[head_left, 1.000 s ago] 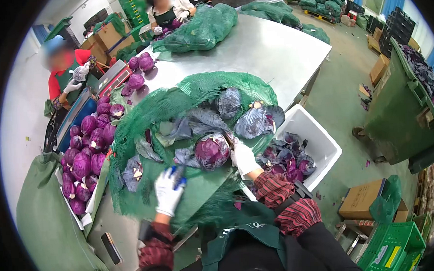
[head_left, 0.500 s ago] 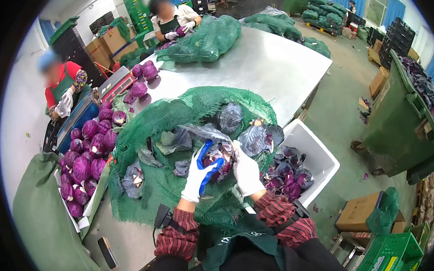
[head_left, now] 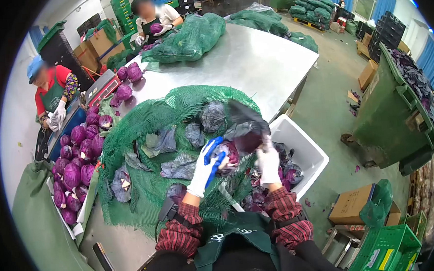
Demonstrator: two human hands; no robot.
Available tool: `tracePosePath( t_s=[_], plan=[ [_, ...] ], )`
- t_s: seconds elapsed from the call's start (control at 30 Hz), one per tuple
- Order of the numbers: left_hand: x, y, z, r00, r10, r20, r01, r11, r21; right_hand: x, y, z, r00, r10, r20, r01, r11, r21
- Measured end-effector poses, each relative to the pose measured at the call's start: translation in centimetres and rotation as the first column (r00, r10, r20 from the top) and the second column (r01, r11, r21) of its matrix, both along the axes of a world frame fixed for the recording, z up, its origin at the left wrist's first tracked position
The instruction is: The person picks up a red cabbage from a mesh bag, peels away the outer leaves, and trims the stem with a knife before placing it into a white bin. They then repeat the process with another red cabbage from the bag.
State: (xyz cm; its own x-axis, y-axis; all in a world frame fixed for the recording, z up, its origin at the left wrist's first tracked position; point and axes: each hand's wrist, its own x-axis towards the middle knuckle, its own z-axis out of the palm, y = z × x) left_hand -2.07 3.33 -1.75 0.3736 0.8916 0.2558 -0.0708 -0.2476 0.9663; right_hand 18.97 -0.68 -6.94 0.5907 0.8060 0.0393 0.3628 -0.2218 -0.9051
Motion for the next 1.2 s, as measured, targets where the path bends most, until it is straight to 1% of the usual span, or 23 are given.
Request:
tracePosePath(
  t_s=[0.07, 0.1, 0.13, 0.2, 0.23, 0.27, 0.33, 0.4, 0.43, 0.47, 0.5, 0.53, 0.57, 0.6, 0.67, 0.8, 0.87, 0.93, 0.97, 1.0, 1.07, 1.13, 1.2],
  plan=[
    [-1.1, 0.0, 1.7, 0.999, -0.025, 0.024, 0.030, 0.963, -0.269, 2.8, -1.7, 2.0, 0.825, -0.061, -0.562, 0.123, 0.990, 0.074],
    [-1.7, 1.0, 0.3, 0.994, 0.029, -0.102, -0.036, 0.997, -0.067, 4.5, -2.2, 1.5, 0.839, -0.131, -0.528, 0.127, 0.991, -0.043],
    [-1.9, 1.5, -0.2, 0.995, 0.034, -0.094, -0.042, 0.995, -0.085, 6.3, -2.9, 0.6, 0.852, -0.199, -0.483, 0.137, 0.977, -0.162],
    [-2.0, 2.5, -1.1, 0.997, 0.051, -0.062, -0.058, 0.992, -0.111, 9.8, -4.2, -2.2, 0.990, -0.103, 0.097, 0.130, 0.931, -0.340],
    [-1.5, 2.4, 0.0, 0.993, 0.082, -0.079, -0.085, 0.996, -0.026, 13.1, -4.4, -9.4, 0.937, -0.088, 0.339, 0.184, 0.947, -0.264],
    [-1.5, 2.4, 0.7, 0.994, 0.080, -0.077, -0.082, 0.996, -0.025, 13.0, -5.3, -8.5, 0.859, -0.135, 0.494, 0.317, 0.898, -0.305],
    [-1.5, 2.4, 1.3, 0.934, 0.110, -0.339, -0.108, 0.994, 0.026, 11.6, -6.9, -6.2, 0.650, -0.185, 0.737, 0.402, 0.907, -0.127],
    [-0.9, 2.4, 0.9, 0.918, 0.192, -0.347, -0.146, 0.977, 0.154, 8.3, -7.5, -1.6, 0.902, -0.051, 0.430, 0.034, 0.998, 0.047],
    [-0.6, 2.6, 0.4, 0.902, 0.249, -0.351, -0.145, 0.944, 0.297, 6.5, -7.0, -0.8, 0.903, 0.012, 0.430, -0.077, 0.988, 0.135],
    [-0.4, 2.7, 0.1, 0.886, 0.307, -0.346, -0.139, 0.890, 0.434, 5.9, -6.5, -2.5, 0.692, 0.190, 0.697, -0.249, 0.968, -0.017],
    [0.2, 2.5, -0.1, 0.900, 0.298, -0.318, -0.160, 0.905, 0.395, 2.2, -6.1, 0.8, 0.768, 0.125, 0.628, -0.305, 0.934, 0.187],
    [0.7, 2.1, 0.2, 0.901, 0.294, -0.318, -0.156, 0.905, 0.395, -0.2, -5.9, 2.0, 0.939, 0.326, 0.108, -0.330, 0.944, 0.018],
    [1.0, 1.5, 0.9, 0.841, 0.357, -0.407, -0.178, 0.893, 0.414, -2.6, -5.6, 5.0, 0.939, 0.330, -0.100, -0.337, 0.939, -0.061],
    [1.4, 0.8, 1.7, 0.768, 0.416, -0.487, -0.198, 0.877, 0.437, -3.5, -4.9, 3.3, 0.876, 0.424, 0.229, -0.422, 0.905, -0.058],
    [1.7, -0.2, 1.8, 0.756, 0.437, -0.486, -0.241, 0.878, 0.415, -5.4, -3.2, 2.0, 0.667, 0.294, 0.684, -0.401, 0.916, -0.002],
    [1.6, -0.1, 0.6, 0.713, 0.505, -0.487, -0.254, 0.833, 0.492, -5.1, -1.7, 2.3, 0.641, 0.357, 0.679, -0.409, 0.908, -0.091],
    [2.1, 0.3, 0.3, 0.847, 0.437, -0.304, -0.255, 0.834, 0.489, -5.0, -1.2, 2.5, 0.621, 0.213, 0.755, -0.379, 0.924, 0.050],
    [2.2, -0.1, 0.4, 0.845, 0.419, -0.333, -0.243, 0.855, 0.458, -4.1, -0.5, 4.0, 0.843, 0.246, 0.478, -0.268, 0.963, -0.024],
    [2.2, -0.5, 0.5, 0.849, 0.385, -0.362, -0.179, 0.854, 0.488, -2.6, 0.6, 4.5, 0.913, 0.221, 0.342, -0.154, 0.965, -0.213],
    [2.3, -0.6, 0.7, 0.851, 0.354, -0.387, -0.115, 0.846, 0.521, -0.6, 2.1, 2.3, 0.887, 0.332, 0.322, -0.235, 0.923, -0.305],
    [2.7, -1.5, 0.5, 0.819, 0.426, -0.383, -0.125, 0.785, 0.607, -0.3, 2.6, 2.0, 0.917, 0.211, 0.340, -0.221, 0.975, -0.009],
    [2.3, -1.3, 0.6, 0.843, 0.387, -0.374, -0.133, 0.824, 0.551, 0.2, 3.0, 1.5, 0.916, 0.245, 0.319, -0.223, 0.969, -0.104],
    [1.8, -0.6, 0.9, 0.947, 0.199, -0.252, -0.099, 0.928, 0.358, 0.7, 3.5, 0.7, 0.911, 0.284, 0.300, -0.234, 0.953, -0.192]
  ],
)
